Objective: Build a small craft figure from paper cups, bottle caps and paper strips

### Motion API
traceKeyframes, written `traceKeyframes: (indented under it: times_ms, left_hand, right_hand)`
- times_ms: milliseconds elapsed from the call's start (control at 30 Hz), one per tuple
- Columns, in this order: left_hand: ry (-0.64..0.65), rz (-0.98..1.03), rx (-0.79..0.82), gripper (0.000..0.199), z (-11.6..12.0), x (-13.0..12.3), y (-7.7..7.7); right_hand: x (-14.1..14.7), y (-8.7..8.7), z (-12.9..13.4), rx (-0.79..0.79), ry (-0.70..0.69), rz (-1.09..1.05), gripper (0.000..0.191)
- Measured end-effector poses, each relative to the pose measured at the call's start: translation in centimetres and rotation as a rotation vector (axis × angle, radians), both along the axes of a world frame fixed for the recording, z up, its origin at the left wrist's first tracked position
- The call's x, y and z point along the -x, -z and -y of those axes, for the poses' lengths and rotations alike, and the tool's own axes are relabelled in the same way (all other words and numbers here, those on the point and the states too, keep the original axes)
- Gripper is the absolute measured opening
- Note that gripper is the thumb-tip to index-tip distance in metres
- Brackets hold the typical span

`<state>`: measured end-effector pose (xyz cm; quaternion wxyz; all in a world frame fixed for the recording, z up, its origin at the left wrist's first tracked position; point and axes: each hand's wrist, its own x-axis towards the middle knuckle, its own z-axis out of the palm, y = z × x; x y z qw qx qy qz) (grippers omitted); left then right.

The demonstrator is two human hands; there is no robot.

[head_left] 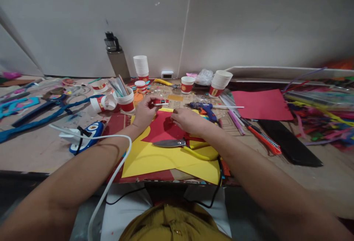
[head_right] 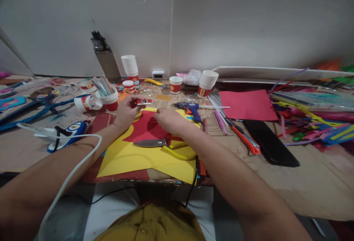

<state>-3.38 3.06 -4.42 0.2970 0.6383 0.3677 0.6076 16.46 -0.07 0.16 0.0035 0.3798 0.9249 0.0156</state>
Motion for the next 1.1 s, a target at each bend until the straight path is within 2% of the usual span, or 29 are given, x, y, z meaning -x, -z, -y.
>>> traceKeyframes:
  times_ms: [233,500,667,767,967,1100]
  left_hand:
    - [-0.011,-0.009,0.006,0.023,0.0,-0.1,0.0]
    - [0.004,-0.013,-0.006,0.024,0.0,0.0,-0.1]
    - [-0.006,0.011,0.024,0.024,0.1,0.0,-0.2]
    - [0.022,0.059,0.044,0.025,-0.1,0.0,-0.1]
    - [0.063,0.100,0.052,0.025,-0.2,-0.1,-0.3]
    - [0.080,0.120,0.062,0.024,0.0,-0.2,-0.5]
  right_hand:
    - [0.7,0.3,-0.4,0.025,0.125,-0.013,0.022]
    - [0.7,0.5,-0.2,0.051,0.149,-0.047,0.023]
    - [0.5,-0.3,0.3,0.063,0.212,-0.222,0.018]
    - [-0.2,-0.5,0.3,0.170,0.329,-0.435,0.014]
    - [-1.4,-0.2,0.1,0.524,0.506,-0.796,0.015]
    - [-1.3,-0.2,0.3,0.532,0.529,-0.799,0.017]
